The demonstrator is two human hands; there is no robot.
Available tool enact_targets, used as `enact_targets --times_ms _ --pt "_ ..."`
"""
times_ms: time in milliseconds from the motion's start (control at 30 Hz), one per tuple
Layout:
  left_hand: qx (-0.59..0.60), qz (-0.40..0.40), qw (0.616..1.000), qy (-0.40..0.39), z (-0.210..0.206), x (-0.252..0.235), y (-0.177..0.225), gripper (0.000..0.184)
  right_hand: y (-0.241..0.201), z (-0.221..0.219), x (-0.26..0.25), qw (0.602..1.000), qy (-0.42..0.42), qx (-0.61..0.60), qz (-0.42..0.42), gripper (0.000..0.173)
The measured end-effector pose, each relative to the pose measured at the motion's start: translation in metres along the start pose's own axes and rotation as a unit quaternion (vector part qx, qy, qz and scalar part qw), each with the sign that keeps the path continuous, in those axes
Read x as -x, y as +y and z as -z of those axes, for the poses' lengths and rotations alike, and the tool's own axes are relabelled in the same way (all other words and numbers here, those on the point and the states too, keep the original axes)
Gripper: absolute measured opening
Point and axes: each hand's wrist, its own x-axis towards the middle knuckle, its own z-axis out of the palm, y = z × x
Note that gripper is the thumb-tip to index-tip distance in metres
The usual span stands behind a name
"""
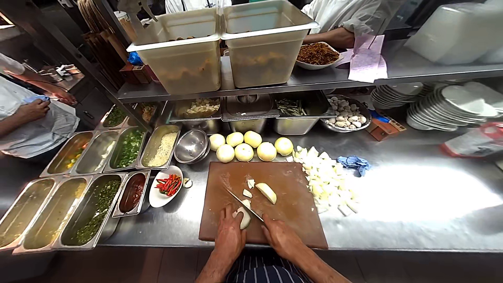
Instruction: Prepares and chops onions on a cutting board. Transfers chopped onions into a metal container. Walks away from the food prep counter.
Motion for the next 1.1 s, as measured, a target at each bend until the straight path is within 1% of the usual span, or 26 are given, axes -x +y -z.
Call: enact_targets --times_ms 33,67,100,167,267,333,400,500,533,600,667,700,767,833,867,933,1000,1033,1100 --pt "0.020 -0.006 1.000 -0.008 -0.002 0.002 -0.007 0.050 0.007 0.002 0.002 1.000 0.007 -0.025 0.012 0.042" --pt "0.046 -0.017 0.999 -0.012 -0.004 0.002 -0.015 0.050 0.010 0.005 0.006 0.999 0.015 -0.034 0.020 0.044" --pt "0.074 -0.026 0.997 -0.016 -0.004 0.002 -0.021 0.047 0.009 0.010 0.012 0.999 0.016 -0.028 0.028 0.043" --pt "0.106 -0.038 0.994 -0.009 -0.004 0.001 -0.030 0.040 -0.005 0.026 0.030 0.999 -0.008 0.012 0.029 0.039" --pt "0.102 -0.045 0.994 -0.011 0.001 -0.008 -0.033 0.035 -0.039 0.055 0.050 0.994 -0.073 0.079 -0.017 0.035" --pt "0.096 -0.040 0.994 -0.019 0.004 -0.012 -0.030 0.034 -0.051 0.065 0.053 0.990 -0.097 0.094 -0.041 0.035" --pt "0.102 -0.035 0.994 -0.018 0.004 -0.012 -0.030 0.034 -0.055 0.062 0.050 0.991 -0.095 0.089 -0.041 0.033" --pt "0.109 -0.040 0.993 -0.007 0.007 -0.014 -0.031 0.033 -0.056 0.051 0.051 0.993 -0.062 0.094 -0.032 0.033" --pt "0.111 -0.040 0.993 -0.007 0.008 -0.015 -0.031 0.033 -0.057 0.051 0.052 0.993 -0.065 0.098 -0.032 0.033" --pt "0.111 -0.038 0.993 -0.012 0.006 -0.014 -0.031 0.033 -0.058 0.056 0.053 0.989 -0.097 0.100 -0.047 0.032" --pt "0.115 -0.041 0.992 -0.016 0.008 -0.016 -0.031 0.031 -0.055 0.057 0.043 0.988 -0.108 0.097 -0.053 0.032" --pt "0.119 -0.043 0.992 -0.014 0.009 -0.017 -0.032 0.031 -0.050 0.052 0.034 0.990 -0.100 0.093 -0.046 0.032" --pt "0.124 -0.044 0.991 -0.010 0.007 -0.013 -0.034 0.032 -0.036 0.026 0.011 0.995 -0.065 0.074 -0.012 0.033" --pt "0.124 -0.038 0.991 -0.003 0.004 -0.011 -0.033 0.037 -0.024 0.008 -0.010 0.998 -0.014 0.061 0.021 0.034" --pt "0.123 -0.031 0.992 -0.005 0.003 -0.005 -0.033 0.040 -0.021 0.003 -0.014 0.998 -0.003 0.059 0.033 0.035" --pt "0.113 -0.014 0.993 -0.019 0.003 0.007 -0.030 0.045 -0.015 0.000 -0.011 0.998 0.016 0.039 0.054 0.037" --pt "0.093 0.012 0.995 -0.019 0.001 0.010 -0.024 0.050 -0.014 0.010 0.001 0.997 0.025 0.035 0.060 0.036" --pt "0.082 0.025 0.996 -0.018 -0.002 0.011 -0.022 0.052 -0.020 0.016 0.012 0.998 0.016 0.042 0.054 0.035" --pt "0.068 0.043 0.997 -0.011 -0.003 0.007 -0.015 0.055 -0.037 0.037 0.034 0.997 -0.037 0.064 0.019 0.034"
